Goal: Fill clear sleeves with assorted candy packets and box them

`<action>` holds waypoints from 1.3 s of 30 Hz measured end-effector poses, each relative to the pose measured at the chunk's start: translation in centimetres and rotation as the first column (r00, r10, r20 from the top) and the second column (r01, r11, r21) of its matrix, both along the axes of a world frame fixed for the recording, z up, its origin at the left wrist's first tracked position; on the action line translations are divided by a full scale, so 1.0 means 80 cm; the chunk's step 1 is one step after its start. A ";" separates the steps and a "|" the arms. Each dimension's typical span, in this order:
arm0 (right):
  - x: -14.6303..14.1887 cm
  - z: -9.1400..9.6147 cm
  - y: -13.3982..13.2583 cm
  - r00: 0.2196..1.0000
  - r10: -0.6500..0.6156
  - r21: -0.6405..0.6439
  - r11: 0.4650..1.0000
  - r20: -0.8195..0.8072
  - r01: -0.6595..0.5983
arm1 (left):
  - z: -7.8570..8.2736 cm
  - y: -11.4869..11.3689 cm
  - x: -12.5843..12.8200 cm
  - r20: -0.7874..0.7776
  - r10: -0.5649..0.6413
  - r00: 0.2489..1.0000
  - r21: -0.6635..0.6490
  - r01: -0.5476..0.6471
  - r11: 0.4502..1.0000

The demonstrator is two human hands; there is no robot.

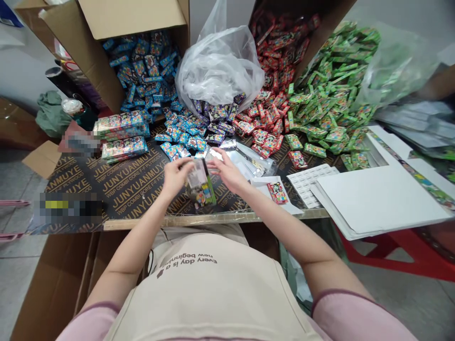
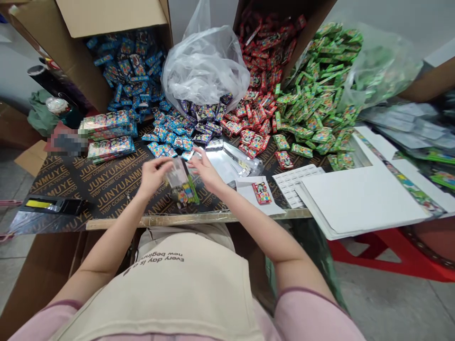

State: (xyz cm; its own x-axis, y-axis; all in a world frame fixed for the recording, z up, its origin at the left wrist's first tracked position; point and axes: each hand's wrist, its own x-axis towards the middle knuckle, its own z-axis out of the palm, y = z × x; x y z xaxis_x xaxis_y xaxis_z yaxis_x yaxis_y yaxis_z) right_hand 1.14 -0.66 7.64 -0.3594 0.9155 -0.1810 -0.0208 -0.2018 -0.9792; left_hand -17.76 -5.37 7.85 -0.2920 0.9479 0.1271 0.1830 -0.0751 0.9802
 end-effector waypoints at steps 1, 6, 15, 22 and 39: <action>0.007 -0.006 0.000 0.999 -0.044 0.015 0.999 0.024 0.044 | -0.004 0.005 -0.015 0.103 0.105 0.989 -0.006 -0.105 0.995; 0.021 -0.036 -0.016 0.997 -0.061 -0.127 0.990 -0.056 0.054 | -0.023 0.012 -0.064 0.319 0.321 0.892 -0.044 -0.324 0.945; 0.013 -0.025 -0.022 0.973 -0.213 0.084 0.972 -0.089 0.221 | -0.049 -0.038 -0.023 0.169 0.261 0.951 -0.122 -0.242 0.962; 0.041 0.020 -0.010 0.953 0.161 0.454 0.850 0.256 -0.265 | 0.019 -0.029 0.013 -0.042 -0.090 0.995 0.016 0.091 0.996; 0.018 0.017 -0.036 0.991 -0.127 0.255 0.961 0.052 0.110 | 0.041 -0.004 0.012 -0.116 -0.304 0.945 -0.098 0.294 0.951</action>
